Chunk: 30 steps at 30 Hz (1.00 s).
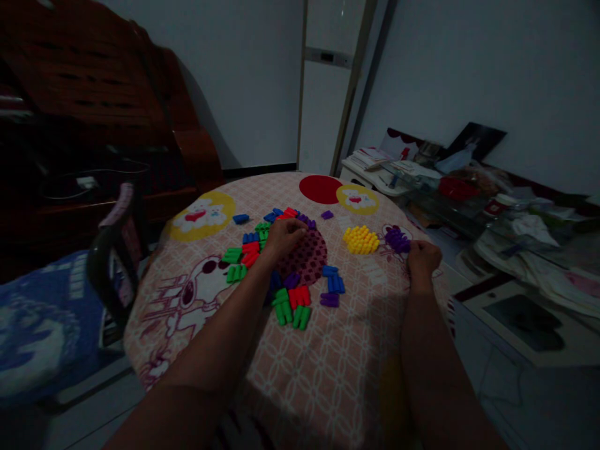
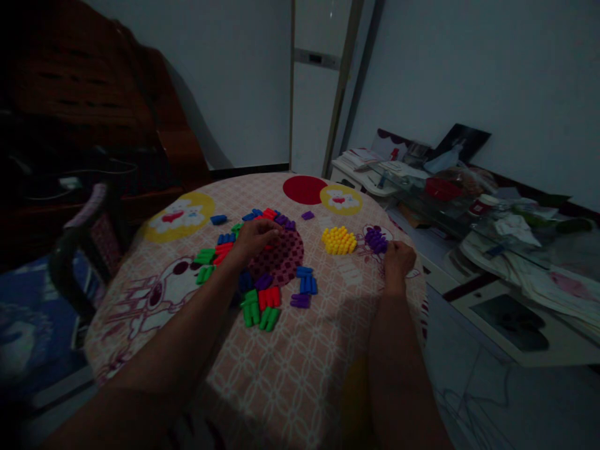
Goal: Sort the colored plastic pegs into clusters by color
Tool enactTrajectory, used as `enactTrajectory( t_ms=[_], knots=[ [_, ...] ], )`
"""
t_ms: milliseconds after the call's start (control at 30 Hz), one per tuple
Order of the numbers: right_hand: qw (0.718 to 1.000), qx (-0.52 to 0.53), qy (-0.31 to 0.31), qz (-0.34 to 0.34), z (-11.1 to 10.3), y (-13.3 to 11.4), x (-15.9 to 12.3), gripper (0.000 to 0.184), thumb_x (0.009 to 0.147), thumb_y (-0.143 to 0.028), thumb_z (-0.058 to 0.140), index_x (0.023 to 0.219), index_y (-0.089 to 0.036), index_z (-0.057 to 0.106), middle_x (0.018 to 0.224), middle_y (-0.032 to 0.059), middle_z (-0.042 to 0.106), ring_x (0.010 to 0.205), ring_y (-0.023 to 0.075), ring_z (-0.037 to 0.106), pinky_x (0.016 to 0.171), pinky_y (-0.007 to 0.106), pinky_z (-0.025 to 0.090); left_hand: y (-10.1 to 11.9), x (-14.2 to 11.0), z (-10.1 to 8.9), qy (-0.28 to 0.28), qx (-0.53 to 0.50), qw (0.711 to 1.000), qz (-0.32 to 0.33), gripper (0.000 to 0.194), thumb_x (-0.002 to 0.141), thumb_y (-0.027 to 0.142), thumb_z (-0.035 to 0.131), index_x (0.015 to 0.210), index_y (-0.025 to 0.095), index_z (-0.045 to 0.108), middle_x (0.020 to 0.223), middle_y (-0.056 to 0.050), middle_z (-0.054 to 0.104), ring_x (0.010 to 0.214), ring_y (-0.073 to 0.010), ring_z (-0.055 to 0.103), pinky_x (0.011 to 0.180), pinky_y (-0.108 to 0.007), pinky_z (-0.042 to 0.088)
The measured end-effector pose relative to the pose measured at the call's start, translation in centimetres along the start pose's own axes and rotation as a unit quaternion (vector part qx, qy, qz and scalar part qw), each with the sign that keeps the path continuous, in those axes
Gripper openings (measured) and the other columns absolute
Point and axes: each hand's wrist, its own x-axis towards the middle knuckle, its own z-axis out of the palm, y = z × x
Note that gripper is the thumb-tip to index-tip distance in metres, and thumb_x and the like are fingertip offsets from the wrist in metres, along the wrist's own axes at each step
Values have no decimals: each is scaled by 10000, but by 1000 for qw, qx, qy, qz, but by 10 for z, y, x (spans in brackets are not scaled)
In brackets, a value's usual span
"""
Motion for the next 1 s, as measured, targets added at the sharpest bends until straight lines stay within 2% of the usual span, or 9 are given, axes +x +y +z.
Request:
enactTrajectory(
  t_ms=[267,467,533,600,667,733,767,867,1000],
  knots=[
    [1000,8,8,-6,-4,-4,-4,401,847,-346,509,994,-120,805,899,178,757,825,275,638,754,369,441,8,2,-24,23,-58,998,-8,209,668,304,733,802,147,701,676,-21,708,608,-160,664,605,-264,540],
    [999,20,33,-3,-5,-2,-1,345,838,-295,509,960,-121,781,889,165,742,805,283,630,779,400,448,22,0,-45,8,-11,1000,-1,158,692,227,701,818,132,713,641,-15,688,597,-141,642,613,-255,527],
    [998,26,60,-11,-8,-8,0,307,835,-267,504,918,-132,766,881,169,735,799,290,630,772,409,444,27,-2,-50,-36,28,999,1,130,720,213,678,813,134,724,638,-17,688,594,-144,641,609,-256,518],
    [993,45,97,-44,-13,-22,-3,265,843,-248,501,873,-140,741,874,183,724,800,289,631,764,408,438,32,-6,-49,-138,89,986,1,95,716,210,689,776,155,736,628,-9,690,580,-144,631,580,-244,488],
    [985,72,121,-101,-17,-40,-8,226,860,-244,502,820,-155,705,851,184,709,800,278,632,758,396,435,33,-11,-44,-271,161,949,-4,78,654,203,754,730,192,744,624,8,697,577,-148,623,557,-236,451],
    [975,99,116,-160,-19,-58,-17,219,885,-258,496,787,-173,671,826,162,692,797,258,629,754,376,437,32,-18,-33,-358,233,904,-10,166,548,179,834,674,220,735,606,22,690,583,-160,617,558,-244,429],
    [971,110,106,-183,-18,-67,-22,226,898,-272,490,780,-180,659,813,145,683,793,247,625,752,364,440,31,-22,-27,-368,266,891,-12,218,492,161,865,642,223,720,585,25,674,583,-169,610,565,-254,422],
    [967,127,71,-208,-14,-84,-34,251,915,-308,472,774,-188,642,775,97,660,764,218,612,740,336,453,30,-31,-11,-338,343,877,-3,314,392,110,898,567,212,658,536,22,610,585,-187,582,584,-277,400],
    [966,167,17,-197,-12,-101,-47,245,880,-327,496,767,-186,663,765,78,686,738,203,623,746,332,482,33,-32,-5,-338,337,878,28,212,539,130,845,650,206,681,631,12,650,624,-167,572,583,-260,372]
  ],
)
